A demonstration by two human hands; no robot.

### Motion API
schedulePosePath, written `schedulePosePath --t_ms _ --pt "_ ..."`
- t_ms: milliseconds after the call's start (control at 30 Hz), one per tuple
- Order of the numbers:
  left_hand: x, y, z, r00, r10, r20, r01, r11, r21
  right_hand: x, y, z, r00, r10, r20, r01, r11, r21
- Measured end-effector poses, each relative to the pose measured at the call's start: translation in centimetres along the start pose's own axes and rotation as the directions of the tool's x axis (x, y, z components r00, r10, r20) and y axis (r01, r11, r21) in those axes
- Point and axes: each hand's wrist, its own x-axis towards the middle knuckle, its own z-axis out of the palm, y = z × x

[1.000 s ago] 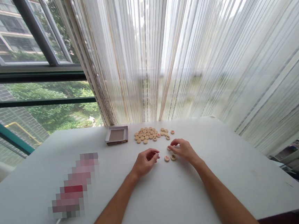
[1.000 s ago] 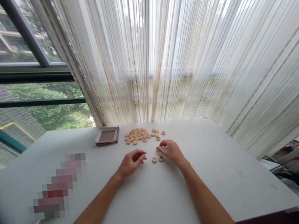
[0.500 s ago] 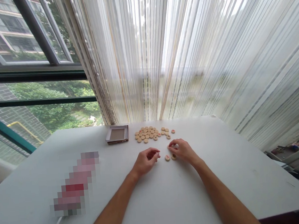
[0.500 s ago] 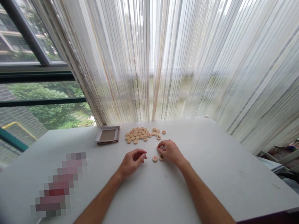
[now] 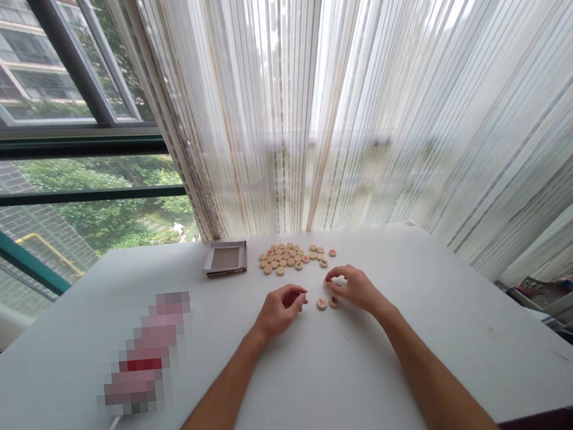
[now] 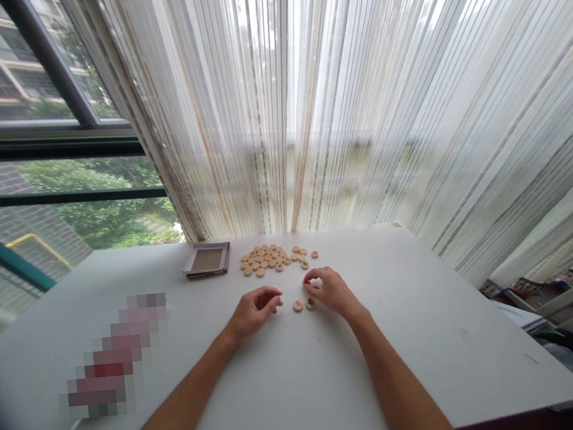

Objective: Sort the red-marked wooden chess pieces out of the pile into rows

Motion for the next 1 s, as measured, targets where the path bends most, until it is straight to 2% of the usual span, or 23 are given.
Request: schedulePosePath --t_ms 500,1000 --pt "-0.04 0.36 -0.04 1.0 -0.004 -0.001 0.004 1.0 0.009 -0.1 -0.39 -0.21 0.998 0.007 0.064 -0.008 1.0 0.023" --pt "-0.05 0.32 -0.05 1.0 -0.004 0.003 0.004 1.0 -0.001 -0.03 -0.25 0.23 0.999 0.022 0.039 -0.023 0.999 0.031"
